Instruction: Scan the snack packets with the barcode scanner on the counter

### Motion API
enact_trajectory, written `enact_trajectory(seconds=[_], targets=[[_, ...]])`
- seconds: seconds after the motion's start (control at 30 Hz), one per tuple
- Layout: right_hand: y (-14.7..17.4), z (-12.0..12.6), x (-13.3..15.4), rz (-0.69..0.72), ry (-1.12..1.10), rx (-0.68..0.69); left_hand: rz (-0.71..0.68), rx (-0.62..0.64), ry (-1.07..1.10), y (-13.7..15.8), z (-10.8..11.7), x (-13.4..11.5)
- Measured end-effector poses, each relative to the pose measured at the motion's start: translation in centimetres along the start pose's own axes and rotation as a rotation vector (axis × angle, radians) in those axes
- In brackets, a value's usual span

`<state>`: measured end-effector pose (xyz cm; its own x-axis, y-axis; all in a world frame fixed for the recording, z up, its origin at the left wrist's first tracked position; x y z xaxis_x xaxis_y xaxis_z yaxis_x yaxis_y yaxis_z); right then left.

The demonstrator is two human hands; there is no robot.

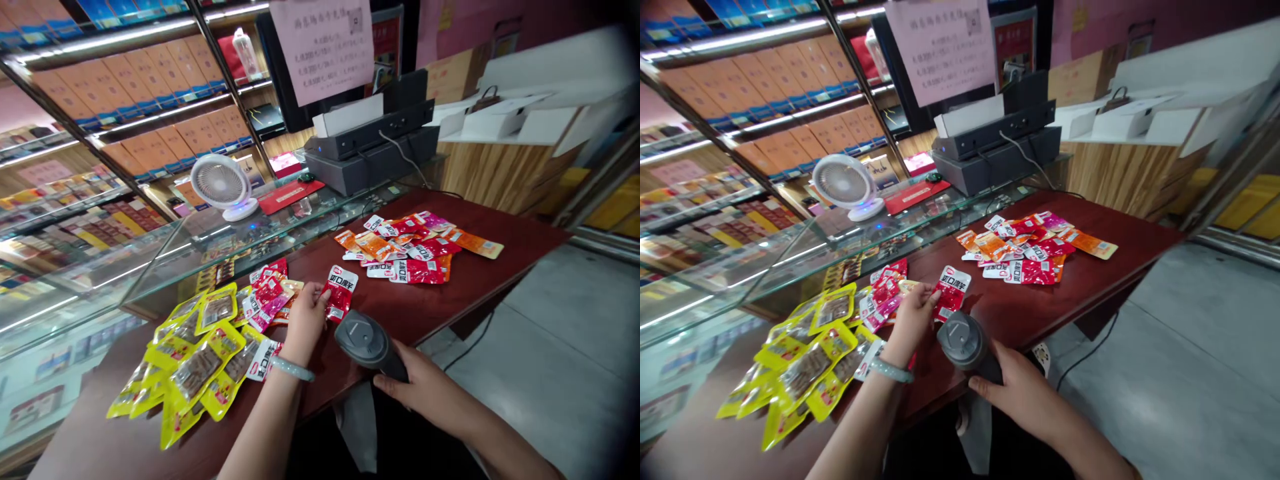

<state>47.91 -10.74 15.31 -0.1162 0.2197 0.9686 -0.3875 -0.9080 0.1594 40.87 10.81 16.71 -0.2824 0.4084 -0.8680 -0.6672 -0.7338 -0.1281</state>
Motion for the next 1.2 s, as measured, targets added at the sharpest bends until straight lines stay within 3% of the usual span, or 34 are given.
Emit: enact_trajectory(seconds=[0.1,0.27,0.4,0.5,0.67,0.77,0.87,1.0,1.2], targets=[[0.2,1.3,-0.5,-0.035,-0.015,-0.077,0.019,0.060,0.151,-2.5,-3.0,-1.0],[0.1,3.2,-1.5,-0.064,-0.008,-0.184,0.163,0.182,0.516,-6.3,-8.2,-3.8],[0.0,4.3,-1.1,-0.049,0.039,-0.215,0.223,0.260,0.641,-7.0,-10.0,-5.4],[-0.1,4.4,-0.7,-0.046,0.053,-0.198,0.147,0.219,0.496,-5.8,-8.1,-4.9],[-0.1,3.1,-0.6,-0.056,0.052,-0.152,-0.163,0.130,0.071,-0.6,-0.3,-3.0],[-0.3,1.6,-0.5,-0.059,0.046,-0.098,-0.143,0.045,-0.268,3.4,4.9,-1.2],[-0.6,0.1,-0.3,-0.057,0.049,-0.048,-0.100,0.009,-0.604,6.9,8.6,-0.1],[-0.8,-1.2,-0.1,-0.054,0.062,-0.009,-0.128,0.076,-0.899,10.2,10.5,1.1],[-0.8,-3.1,0.4,-0.066,0.127,0.058,-0.154,0.234,-1.024,12.2,9.5,3.7]])
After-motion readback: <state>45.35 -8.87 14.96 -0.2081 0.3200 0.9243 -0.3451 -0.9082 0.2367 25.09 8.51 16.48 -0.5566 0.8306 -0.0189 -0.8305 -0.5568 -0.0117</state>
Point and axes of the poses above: each hand's wrist, its own y-axis away from the middle knuckle, its own z-axis out of the back of the hand, x = y × z, the point moved 6 cm from there along -y, towards the middle knuckle, and after that the axes turned 6 degrees about -z, right-handed, at the moved point
